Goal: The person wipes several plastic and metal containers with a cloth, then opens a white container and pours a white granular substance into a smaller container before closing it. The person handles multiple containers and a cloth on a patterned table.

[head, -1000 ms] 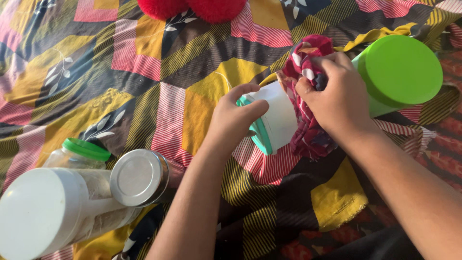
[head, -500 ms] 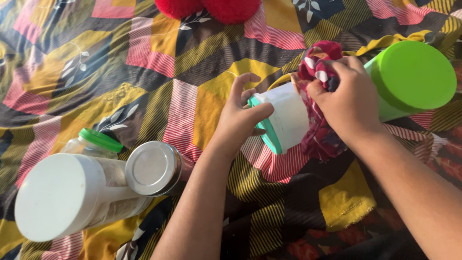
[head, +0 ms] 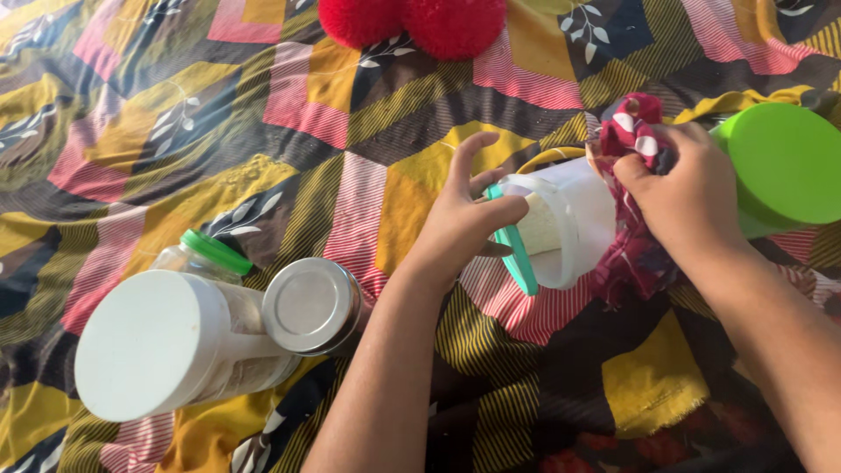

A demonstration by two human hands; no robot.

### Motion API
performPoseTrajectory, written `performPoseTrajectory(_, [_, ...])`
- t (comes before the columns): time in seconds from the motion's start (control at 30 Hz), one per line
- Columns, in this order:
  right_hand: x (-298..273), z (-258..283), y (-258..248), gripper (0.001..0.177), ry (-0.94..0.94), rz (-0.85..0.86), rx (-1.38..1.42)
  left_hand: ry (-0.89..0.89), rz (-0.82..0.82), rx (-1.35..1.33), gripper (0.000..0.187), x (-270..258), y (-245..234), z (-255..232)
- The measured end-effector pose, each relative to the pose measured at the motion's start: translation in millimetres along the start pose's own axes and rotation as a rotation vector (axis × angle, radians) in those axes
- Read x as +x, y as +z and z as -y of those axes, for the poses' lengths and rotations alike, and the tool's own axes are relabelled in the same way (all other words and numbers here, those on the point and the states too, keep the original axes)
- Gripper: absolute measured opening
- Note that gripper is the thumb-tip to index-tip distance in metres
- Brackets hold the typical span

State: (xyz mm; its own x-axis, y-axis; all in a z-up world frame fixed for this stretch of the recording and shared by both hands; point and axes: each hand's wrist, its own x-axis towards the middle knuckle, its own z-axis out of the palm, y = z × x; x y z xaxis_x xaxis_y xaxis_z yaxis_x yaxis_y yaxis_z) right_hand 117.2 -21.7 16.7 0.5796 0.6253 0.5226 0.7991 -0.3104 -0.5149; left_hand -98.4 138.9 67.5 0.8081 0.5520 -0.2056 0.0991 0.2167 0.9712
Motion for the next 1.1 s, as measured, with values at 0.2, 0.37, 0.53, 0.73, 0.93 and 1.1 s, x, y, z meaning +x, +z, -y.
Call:
performPoseTrajectory(0.2, [-1, -6, 1, 0.027, 0.028, -0.008, -0.016, 0.088, -0.106, 0.092, 0.103, 13, 21, 12])
performPoseTrajectory(0.37, [1, -13, 2, 0.029, 0.055, -0.043, -0.047, 0.098, -0.187, 0.066, 0.113, 18, 31, 18])
performPoseTrajectory(0.53, [5, -7, -4, 0.03, 0.1, -0.046, -0.029, 0.284, -0.326, 0.334, 0.105, 7, 48, 6])
performPoseTrajectory(0.73, [6, 15, -14, 0.024, 0.445, 0.038, 0.424, 0.531, -0.431, 0.728, 0.1, -16, 90, -14])
performPoseTrajectory(0.93, [4, 40, -21, 0.017, 0.736, 0.147, 1.023, 0.608, -0.39, 0.896, 0.089, -24, 92, -34])
performPoseTrajectory(1.1, [19, 15, -45, 0.019, 0.86, 0.241, 0.73, 0.702, -0.249, 0.707, 0.081, -36, 115, -20])
